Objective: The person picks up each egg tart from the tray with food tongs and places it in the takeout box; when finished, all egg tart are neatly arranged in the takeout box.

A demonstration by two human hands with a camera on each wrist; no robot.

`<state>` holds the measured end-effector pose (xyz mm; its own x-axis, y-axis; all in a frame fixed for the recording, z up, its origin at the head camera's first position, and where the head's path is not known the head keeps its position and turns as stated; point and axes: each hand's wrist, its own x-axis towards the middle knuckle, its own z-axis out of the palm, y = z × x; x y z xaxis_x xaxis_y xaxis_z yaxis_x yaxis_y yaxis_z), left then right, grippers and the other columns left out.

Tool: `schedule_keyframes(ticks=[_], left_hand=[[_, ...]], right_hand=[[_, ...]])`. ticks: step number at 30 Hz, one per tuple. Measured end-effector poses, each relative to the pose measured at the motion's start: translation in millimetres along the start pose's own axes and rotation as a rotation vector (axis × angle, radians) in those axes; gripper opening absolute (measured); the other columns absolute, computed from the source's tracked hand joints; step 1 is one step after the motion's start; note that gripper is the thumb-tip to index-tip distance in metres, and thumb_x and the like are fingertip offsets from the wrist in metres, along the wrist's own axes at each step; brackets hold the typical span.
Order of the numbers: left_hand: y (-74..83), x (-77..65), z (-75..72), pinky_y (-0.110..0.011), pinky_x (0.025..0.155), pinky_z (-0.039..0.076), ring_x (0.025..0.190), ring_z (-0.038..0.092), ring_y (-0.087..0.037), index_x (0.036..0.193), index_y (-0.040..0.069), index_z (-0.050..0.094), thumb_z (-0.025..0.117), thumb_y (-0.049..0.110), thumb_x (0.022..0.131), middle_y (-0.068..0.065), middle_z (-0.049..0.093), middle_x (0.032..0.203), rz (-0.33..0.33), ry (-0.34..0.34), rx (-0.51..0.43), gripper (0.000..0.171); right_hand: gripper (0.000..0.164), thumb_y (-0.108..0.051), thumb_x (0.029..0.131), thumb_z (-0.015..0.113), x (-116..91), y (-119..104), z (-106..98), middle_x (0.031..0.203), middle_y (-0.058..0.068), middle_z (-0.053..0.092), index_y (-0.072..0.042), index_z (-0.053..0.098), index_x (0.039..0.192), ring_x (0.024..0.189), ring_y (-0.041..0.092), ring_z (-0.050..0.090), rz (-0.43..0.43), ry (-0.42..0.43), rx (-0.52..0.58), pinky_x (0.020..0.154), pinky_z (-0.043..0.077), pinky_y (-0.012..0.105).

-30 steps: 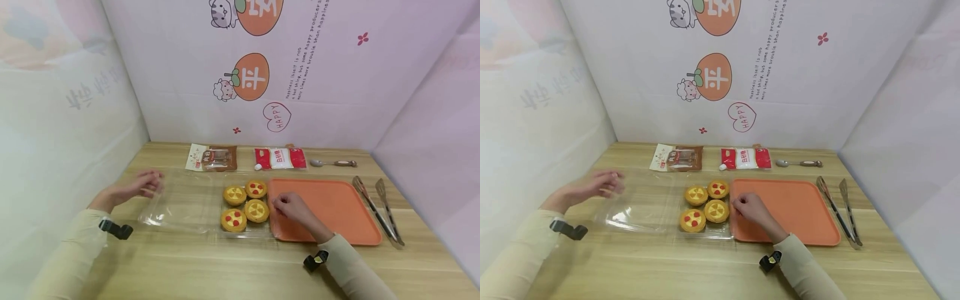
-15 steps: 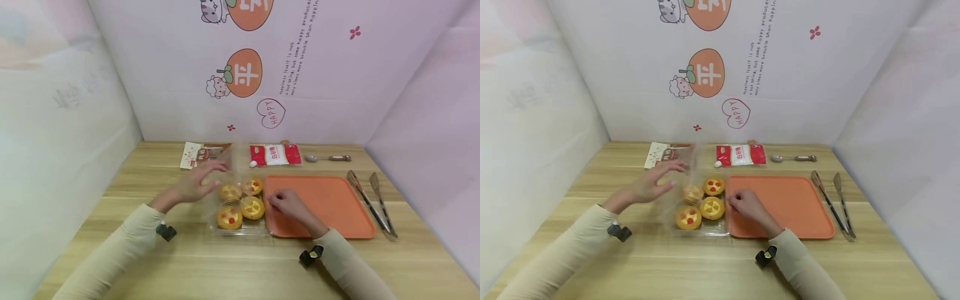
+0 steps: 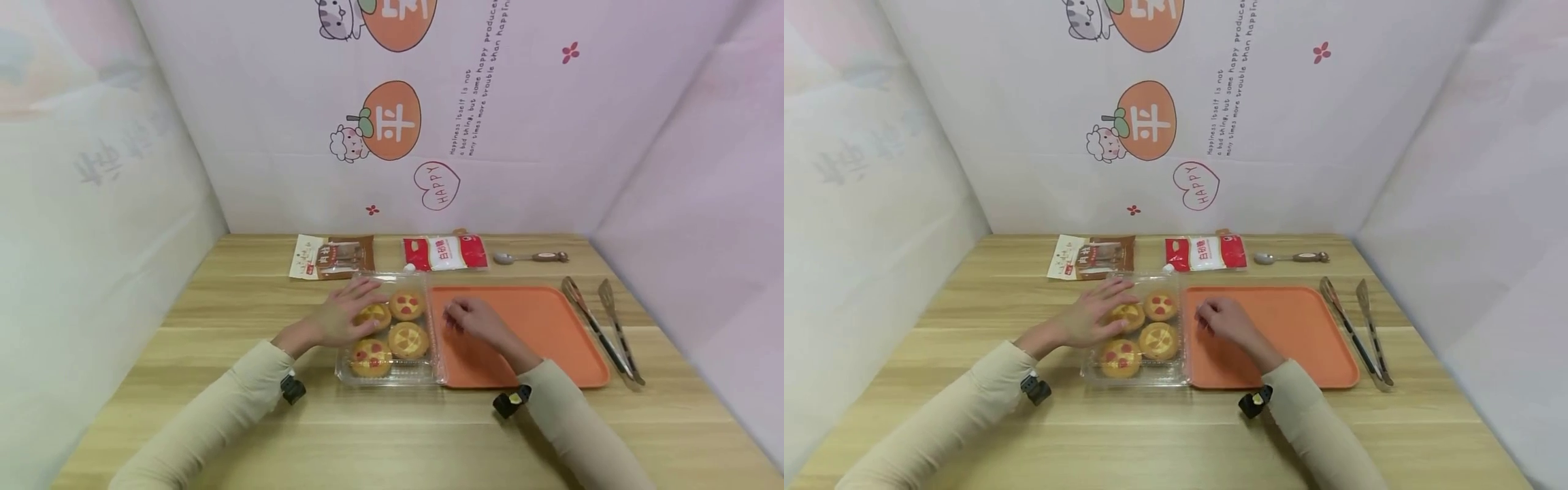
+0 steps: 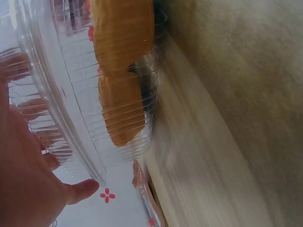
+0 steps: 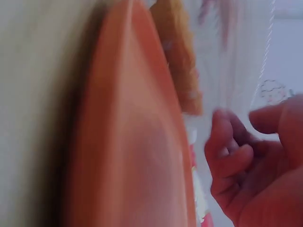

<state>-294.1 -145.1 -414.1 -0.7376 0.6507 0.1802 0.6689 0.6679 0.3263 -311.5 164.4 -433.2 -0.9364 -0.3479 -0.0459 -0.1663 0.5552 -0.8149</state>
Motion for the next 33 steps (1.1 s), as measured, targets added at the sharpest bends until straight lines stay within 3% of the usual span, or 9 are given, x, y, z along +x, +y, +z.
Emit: schedule_keyframes(ticks=[3, 6, 10, 14, 18, 25, 29, 33], left_hand=[[2.6, 2.7, 2.3, -0.07, 0.106, 0.019, 0.148, 0.013, -0.036, 0.144, 0.018, 0.047, 0.051, 0.037, 0.098, -0.009, 0.026, 0.16, -0.005, -0.002, 0.0, 0.05], [-0.1, 1.5, 5.7, -0.069, 0.107, 0.018, 0.148, 0.015, -0.036, 0.143, 0.017, 0.049, 0.052, 0.032, 0.097, -0.009, 0.028, 0.159, -0.012, 0.012, -0.011, 0.048], [-2.6, 5.2, 12.6, -0.067, 0.109, 0.017, 0.147, 0.016, -0.036, 0.142, 0.018, 0.049, 0.052, 0.026, 0.096, -0.01, 0.029, 0.159, 0.024, 0.032, -0.038, 0.047], [-6.4, 6.7, 15.4, -0.066, 0.109, 0.017, 0.147, 0.016, -0.037, 0.142, 0.017, 0.049, 0.051, 0.025, 0.095, -0.009, 0.028, 0.159, 0.038, 0.049, -0.048, 0.048], [-11.5, 3.0, 13.0, -0.066, 0.109, 0.017, 0.147, 0.016, -0.035, 0.141, 0.017, 0.051, 0.05, 0.024, 0.094, -0.008, 0.029, 0.159, 0.021, 0.06, -0.031, 0.048], [-6.8, 5.1, 12.8, -0.065, 0.109, 0.019, 0.147, 0.017, -0.035, 0.141, 0.019, 0.051, 0.05, 0.024, 0.094, -0.009, 0.03, 0.158, 0.012, 0.042, -0.014, 0.047], [-4.2, 6.9, 10.2, -0.064, 0.111, 0.018, 0.147, 0.018, -0.034, 0.141, 0.02, 0.05, 0.049, 0.027, 0.095, -0.009, 0.03, 0.158, -0.007, 0.018, 0.02, 0.046], [-3.8, 5.6, 7.2, -0.062, 0.112, 0.016, 0.147, 0.018, -0.033, 0.141, 0.021, 0.05, 0.049, 0.027, 0.097, -0.009, 0.029, 0.158, -0.039, 0.003, 0.04, 0.045]], right_hand=[[0.037, -0.029, 0.105, 0.045, 16, 3, -8, 0.092, 0.014, 0.068, 0.002, 0.066, 0.105, 0.075, 0.024, 0.062, 0.07, 0.056, 0.031, 0.065, 0.05, 0.035], [0.042, -0.036, 0.104, 0.046, 39, 2, -8, 0.102, 0.016, 0.067, 0.001, 0.064, 0.113, 0.083, 0.026, 0.064, 0.12, 0.053, 0.102, 0.068, 0.052, 0.037], [0.038, -0.034, 0.102, 0.051, 60, 4, -3, 0.086, 0.011, 0.065, 0.001, 0.065, 0.102, 0.074, 0.023, 0.061, 0.152, 0.093, 0.163, 0.062, 0.05, 0.035], [0.034, -0.032, 0.1, 0.054, 73, 7, 2, 0.066, 0.002, 0.054, -0.002, 0.062, 0.087, 0.059, 0.018, 0.051, 0.178, 0.12, 0.208, 0.054, 0.044, 0.032], [0.032, -0.032, 0.099, 0.055, 85, 5, 10, 0.061, -0.002, 0.048, -0.003, 0.061, 0.084, 0.055, 0.015, 0.045, 0.201, 0.12, 0.27, 0.053, 0.04, 0.029], [0.028, -0.028, 0.098, 0.055, 83, 3, 10, 0.063, -0.003, 0.049, -0.007, 0.06, 0.081, 0.057, 0.012, 0.045, 0.254, 0.157, 0.309, 0.054, 0.038, 0.027], [0.035, -0.025, 0.101, 0.049, 72, -3, 12, 0.06, 0.0, 0.047, -0.007, 0.055, 0.071, 0.054, 0.015, 0.043, 0.154, 0.167, 0.139, 0.054, 0.038, 0.029], [0.04, -0.029, 0.104, 0.042, 44, -15, 15, 0.068, 0.006, 0.053, -0.004, 0.058, 0.077, 0.061, 0.019, 0.047, 0.066, 0.123, -0.085, 0.058, 0.04, 0.032]])
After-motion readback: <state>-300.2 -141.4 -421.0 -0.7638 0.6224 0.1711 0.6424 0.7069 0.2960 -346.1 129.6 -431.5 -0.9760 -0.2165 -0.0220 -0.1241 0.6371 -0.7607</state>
